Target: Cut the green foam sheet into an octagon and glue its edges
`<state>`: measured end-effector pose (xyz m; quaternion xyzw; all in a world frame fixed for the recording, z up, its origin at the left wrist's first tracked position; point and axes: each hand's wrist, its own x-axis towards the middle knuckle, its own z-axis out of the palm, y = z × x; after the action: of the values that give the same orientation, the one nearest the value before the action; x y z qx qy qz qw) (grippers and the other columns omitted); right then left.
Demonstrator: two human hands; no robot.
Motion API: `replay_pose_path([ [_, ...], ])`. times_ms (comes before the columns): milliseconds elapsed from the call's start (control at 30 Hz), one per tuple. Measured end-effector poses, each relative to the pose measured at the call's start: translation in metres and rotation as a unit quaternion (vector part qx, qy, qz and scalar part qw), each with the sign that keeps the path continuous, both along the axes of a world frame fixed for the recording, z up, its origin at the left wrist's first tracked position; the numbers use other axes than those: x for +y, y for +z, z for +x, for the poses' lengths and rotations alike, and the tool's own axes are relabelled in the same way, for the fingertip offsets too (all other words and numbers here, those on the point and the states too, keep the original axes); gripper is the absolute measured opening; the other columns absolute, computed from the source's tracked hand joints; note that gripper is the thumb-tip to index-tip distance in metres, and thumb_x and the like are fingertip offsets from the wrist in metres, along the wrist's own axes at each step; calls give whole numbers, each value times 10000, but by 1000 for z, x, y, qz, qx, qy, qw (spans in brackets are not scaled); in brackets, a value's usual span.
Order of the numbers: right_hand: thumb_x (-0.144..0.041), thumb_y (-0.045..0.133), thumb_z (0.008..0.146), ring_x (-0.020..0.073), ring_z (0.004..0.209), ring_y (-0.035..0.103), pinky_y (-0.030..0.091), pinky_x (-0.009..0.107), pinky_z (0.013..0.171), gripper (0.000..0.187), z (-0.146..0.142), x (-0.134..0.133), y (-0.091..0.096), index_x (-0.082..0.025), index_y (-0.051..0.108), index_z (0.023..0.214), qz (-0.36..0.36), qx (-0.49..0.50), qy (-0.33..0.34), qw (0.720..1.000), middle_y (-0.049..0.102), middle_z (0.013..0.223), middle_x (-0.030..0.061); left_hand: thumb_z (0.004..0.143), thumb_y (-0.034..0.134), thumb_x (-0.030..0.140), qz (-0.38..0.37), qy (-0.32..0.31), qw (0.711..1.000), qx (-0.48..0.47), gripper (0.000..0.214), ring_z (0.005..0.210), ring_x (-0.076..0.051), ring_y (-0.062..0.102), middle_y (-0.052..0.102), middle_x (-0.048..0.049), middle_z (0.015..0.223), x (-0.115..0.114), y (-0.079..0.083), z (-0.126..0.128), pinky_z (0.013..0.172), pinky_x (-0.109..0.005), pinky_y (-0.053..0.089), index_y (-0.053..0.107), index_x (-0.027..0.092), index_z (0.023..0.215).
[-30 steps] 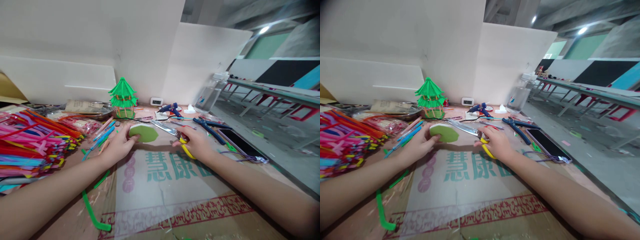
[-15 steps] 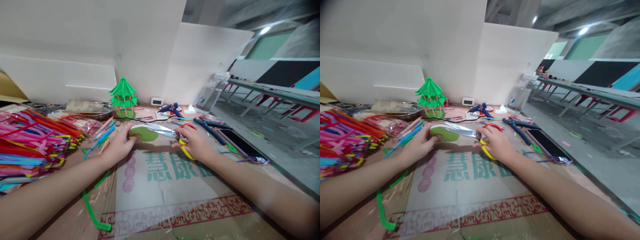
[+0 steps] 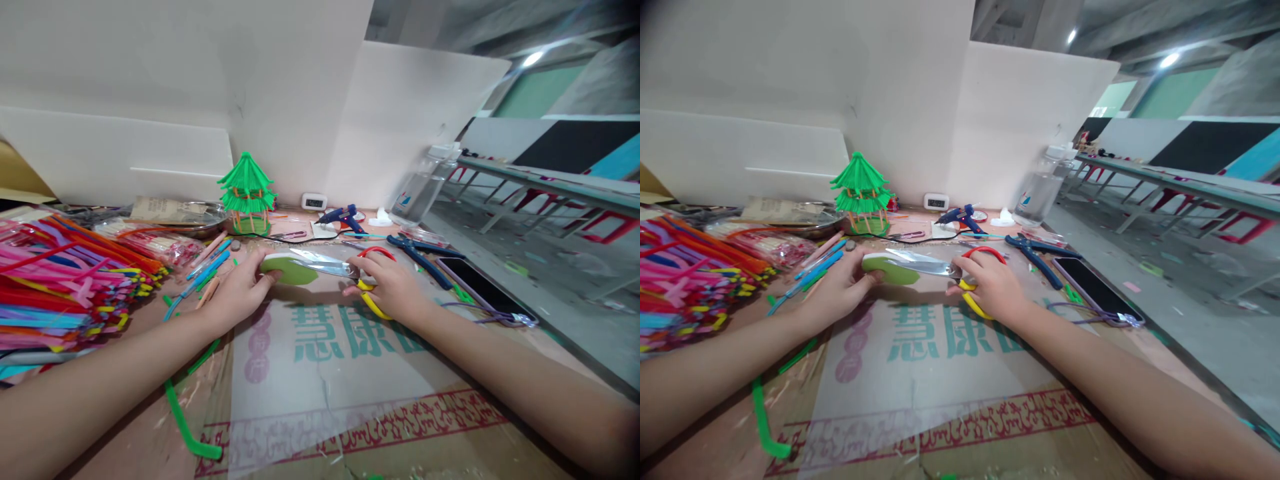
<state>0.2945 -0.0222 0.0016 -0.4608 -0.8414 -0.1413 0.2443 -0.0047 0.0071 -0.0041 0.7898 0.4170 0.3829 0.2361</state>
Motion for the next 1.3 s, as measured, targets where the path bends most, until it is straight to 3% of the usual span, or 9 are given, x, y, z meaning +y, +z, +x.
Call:
replay_pose_path([
  [333,-432,651,881,216,820,631,450,301,672,326,2,2,-2,-180,644,1089,32,-2,13,999,693,942,88,899,518,247,3,9,1000,13,187,954,-219,620,674,-39,999,0,0,1,816,-319,487,573,179,1064],
  [667,-553,651,849,176,651,572,416,284,594,445,3,7,-4,-174,643,1082,-3,64,-6,998,652,843,56,894,518,288,-39,-5,999,-37,276,1004,-231,616,661,-63,1073,4,-1,2,863,-343,487,552,167,1140],
  [833,-543,670,836,195,689,582,420,293,609,453,5,8,-5,-166,643,1086,-1,53,-11,999,651,845,62,889,527,320,-46,7,998,-38,272,939,-228,608,647,-63,1028,5,-3,2,841,-355,484,556,159,1106],
  [1067,-465,641,879,219,782,615,457,316,685,357,0,2,0,-176,630,1090,0,19,-4,1000,677,936,85,903,529,287,-22,-10,999,-33,296,1062,-238,600,651,-70,1157,4,-4,1,901,-357,476,555,176,1176],
  [1300,-432,648,878,238,838,628,476,332,714,323,0,1,-1,-179,634,1078,30,-6,-4,1000,673,950,97,910,524,300,12,4,1000,15,211,955,-233,625,683,-41,1012,4,-6,-2,821,-336,485,580,189,1080],
])
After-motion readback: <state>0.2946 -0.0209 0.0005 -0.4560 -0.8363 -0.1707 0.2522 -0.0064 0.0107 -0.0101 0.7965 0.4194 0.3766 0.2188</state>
